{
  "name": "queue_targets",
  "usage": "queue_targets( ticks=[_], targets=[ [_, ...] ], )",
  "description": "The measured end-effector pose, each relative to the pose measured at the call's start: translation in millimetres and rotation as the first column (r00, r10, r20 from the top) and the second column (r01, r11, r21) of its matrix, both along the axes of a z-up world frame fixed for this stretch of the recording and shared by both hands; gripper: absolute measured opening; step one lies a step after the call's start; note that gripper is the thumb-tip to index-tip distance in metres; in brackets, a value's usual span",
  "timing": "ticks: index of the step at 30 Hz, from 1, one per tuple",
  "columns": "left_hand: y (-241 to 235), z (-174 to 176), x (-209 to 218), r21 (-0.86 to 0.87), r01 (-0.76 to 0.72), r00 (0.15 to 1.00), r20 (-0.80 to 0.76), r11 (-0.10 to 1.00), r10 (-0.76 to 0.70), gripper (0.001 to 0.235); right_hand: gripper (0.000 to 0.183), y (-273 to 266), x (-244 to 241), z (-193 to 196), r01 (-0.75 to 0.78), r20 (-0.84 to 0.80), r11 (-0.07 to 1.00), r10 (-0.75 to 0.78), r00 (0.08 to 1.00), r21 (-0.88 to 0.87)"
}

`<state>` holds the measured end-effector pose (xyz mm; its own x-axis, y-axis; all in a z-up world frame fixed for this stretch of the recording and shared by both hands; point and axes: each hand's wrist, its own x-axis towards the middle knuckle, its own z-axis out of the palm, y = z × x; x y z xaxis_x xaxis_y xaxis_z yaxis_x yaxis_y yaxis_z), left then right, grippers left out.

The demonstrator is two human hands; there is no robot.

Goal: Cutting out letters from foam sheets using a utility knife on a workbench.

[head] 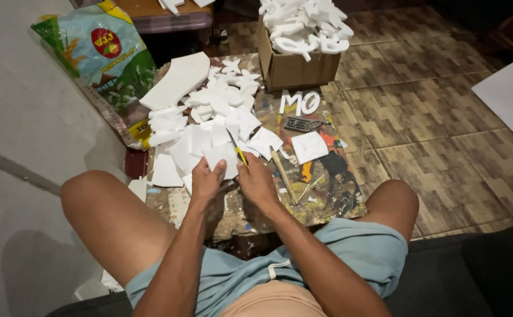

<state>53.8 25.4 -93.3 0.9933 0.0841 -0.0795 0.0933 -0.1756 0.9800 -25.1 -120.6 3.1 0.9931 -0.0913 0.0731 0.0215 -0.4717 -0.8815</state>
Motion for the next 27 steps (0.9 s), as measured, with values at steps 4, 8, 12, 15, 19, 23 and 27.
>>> queue_targets(
  ticks=[4, 8, 12, 15, 19, 23, 27],
  targets=[
    [-4, 18, -8, 0.004, -0.013, 1.0, -0.018, 1.0, 0.013, 0.04, 0.039, 1, -4, 5, -0.006, -0.023, 1.0, 0.007, 1.0, 0.013],
    [-4, 6, -1, 0.03, -0.04, 0.998, -0.039, 0.999, 0.041, 0.039, 0.039, 0, -7, 5, -0.003, -0.05, 0.999, 0.005, 0.999, 0.036],
    [-13, 58, -41, -0.047, -0.034, 0.997, -0.067, 0.998, 0.03, 0.041, 0.041, -3, -15, 8, 0.014, -0.076, 0.995, -0.007, 0.997, 0.094],
    [-1, 34, -24, -0.065, -0.015, 1.0, -0.002, 0.998, 0.015, 0.04, 0.042, -8, -19, 8, -0.022, -0.017, 1.0, 0.022, 1.0, 0.0],
    [5, 11, -13, -0.14, 0.047, 0.999, -0.003, 0.989, -0.048, 0.04, 0.045, -11, -24, 7, -0.045, -0.016, 0.993, 0.044, 0.999, -0.113],
    [6, 5, -17, -0.294, 0.047, 0.999, 0.002, 0.955, -0.048, 0.039, 0.046, -12, -30, 16, -0.056, -0.009, 0.994, 0.055, 0.998, -0.093],
    [8, 8, -20, -0.444, 0.017, 0.999, -0.033, 0.896, -0.036, 0.039, 0.046, -13, -31, 18, -0.058, -0.047, 0.992, 0.053, 0.998, -0.111]
  ],
)
